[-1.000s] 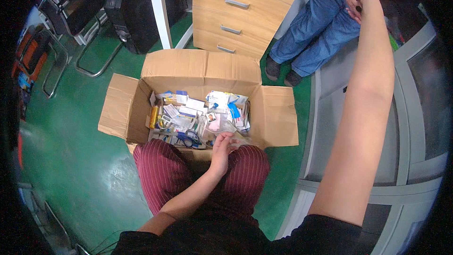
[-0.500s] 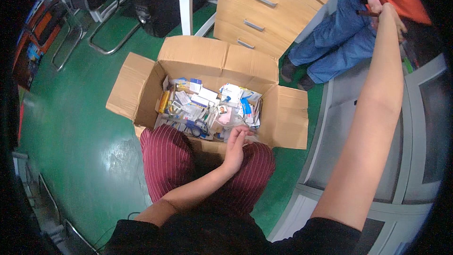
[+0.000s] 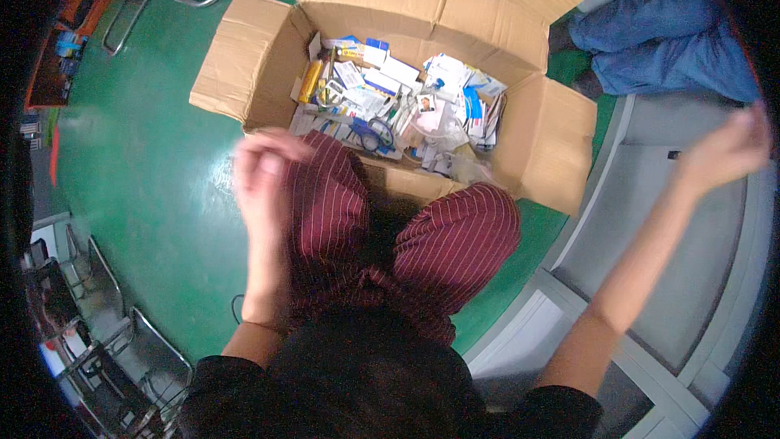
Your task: The person sits on the floor and sorts through a large cardboard box filled with miscellaneous items. They pick up various objects such as a book, a plastic container, a bottle, scissors, and a green tool, inspect them briefly, and then place them aside or into a nearby drawer.
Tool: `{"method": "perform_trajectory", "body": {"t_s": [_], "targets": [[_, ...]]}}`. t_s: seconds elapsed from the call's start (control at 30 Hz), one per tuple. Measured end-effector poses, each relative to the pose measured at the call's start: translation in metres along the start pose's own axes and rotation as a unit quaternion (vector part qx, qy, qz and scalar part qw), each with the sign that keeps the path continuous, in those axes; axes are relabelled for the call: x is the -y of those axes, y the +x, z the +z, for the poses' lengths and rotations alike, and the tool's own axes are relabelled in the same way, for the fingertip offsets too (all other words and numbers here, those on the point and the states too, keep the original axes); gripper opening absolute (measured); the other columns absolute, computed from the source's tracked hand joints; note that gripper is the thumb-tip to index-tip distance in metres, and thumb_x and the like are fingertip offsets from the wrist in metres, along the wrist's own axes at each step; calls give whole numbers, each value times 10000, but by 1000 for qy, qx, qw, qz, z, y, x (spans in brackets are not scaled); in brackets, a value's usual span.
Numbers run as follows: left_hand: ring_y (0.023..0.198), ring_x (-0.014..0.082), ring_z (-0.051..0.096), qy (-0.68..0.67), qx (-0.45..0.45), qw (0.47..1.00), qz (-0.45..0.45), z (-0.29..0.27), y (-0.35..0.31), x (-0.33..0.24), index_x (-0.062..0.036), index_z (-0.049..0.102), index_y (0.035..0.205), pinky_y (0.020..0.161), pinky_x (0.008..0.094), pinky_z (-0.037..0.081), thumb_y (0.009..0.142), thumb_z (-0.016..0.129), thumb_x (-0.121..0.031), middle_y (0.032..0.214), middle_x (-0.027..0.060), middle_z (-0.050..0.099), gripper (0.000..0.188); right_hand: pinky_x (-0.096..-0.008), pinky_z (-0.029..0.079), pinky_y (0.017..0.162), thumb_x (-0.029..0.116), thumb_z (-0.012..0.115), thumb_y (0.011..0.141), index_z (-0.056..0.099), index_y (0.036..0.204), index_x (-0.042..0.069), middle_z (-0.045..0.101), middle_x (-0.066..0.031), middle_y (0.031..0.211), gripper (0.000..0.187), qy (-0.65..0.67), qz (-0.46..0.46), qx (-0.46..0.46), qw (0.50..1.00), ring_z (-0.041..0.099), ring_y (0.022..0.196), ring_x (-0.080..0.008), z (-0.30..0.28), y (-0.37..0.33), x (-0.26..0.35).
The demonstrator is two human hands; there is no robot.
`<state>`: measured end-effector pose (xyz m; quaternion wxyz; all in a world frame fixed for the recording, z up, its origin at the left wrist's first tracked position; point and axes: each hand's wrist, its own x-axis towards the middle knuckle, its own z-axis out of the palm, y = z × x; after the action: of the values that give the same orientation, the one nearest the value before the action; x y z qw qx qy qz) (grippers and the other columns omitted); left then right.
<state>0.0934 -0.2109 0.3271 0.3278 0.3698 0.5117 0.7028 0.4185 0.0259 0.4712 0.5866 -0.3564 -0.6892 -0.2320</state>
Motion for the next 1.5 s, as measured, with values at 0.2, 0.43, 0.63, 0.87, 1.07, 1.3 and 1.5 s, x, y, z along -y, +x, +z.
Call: {"method": "perform_trajectory", "body": {"t_s": [0.2,0.43,0.63,0.87,1.07,1.3,1.5], "targets": [[953,265,476,495,51,864,78,-91,39,66,-30,503,990,835,353,357,704,576,-100,994,100,530,303,-437,175,952,191,567,708,391,1159,61,314,-156,1251,501,-54,111,529,839,241,1182,-329,-38,-256,30],[958,154,452,622,214,735,162,-138,39,157,-202,579,938,848,347,250,613,554,-378,955,-33,549,371,-434,202,942,130,543,702,523,1037,90,208,-172,1315,338,-14,145,475,868,244,1187,-336,-42,-308,38],[912,147,452,634,269,709,152,-123,46,136,-224,583,938,806,343,265,579,592,-421,932,-55,540,410,-381,265,928,92,468,740,402,1164,28,276,-194,1271,434,61,302,355,882,314,1148,-314,-36,-325,43],[846,182,454,655,182,715,162,-110,43,147,-147,562,732,763,354,275,475,692,-429,851,-31,536,402,-307,297,906,73,409,776,310,1200,-51,353,-146,1217,453,160,466,269,828,364,1097,-208,-32,-333,48],[855,178,476,643,215,717,161,-113,41,140,-157,569,758,763,339,279,494,668,-441,861,-32,555,400,-291,315,885,39,447,767,333,1186,-48,404,-149,1173,443,152,493,263,815,407,1054,-198,-30,-324,53],[920,157,483,594,272,756,34,-143,30,139,-234,604,808,825,369,254,594,605,-371,870,-53,578,254,-302,351,850,99,546,763,464,1050,-48,507,-136,1035,332,121,530,270,795,462,982,-199,-33,-300,30],[881,211,512,561,235,793,35,-127,29,120,-127,599,854,836,352,293,626,626,-283,869,66,578,277,-376,325,874,183,582,706,483,1027,-17,464,-191,1072,392,40,367,347,862,431,1015,-312,-19,-293,39]]}}
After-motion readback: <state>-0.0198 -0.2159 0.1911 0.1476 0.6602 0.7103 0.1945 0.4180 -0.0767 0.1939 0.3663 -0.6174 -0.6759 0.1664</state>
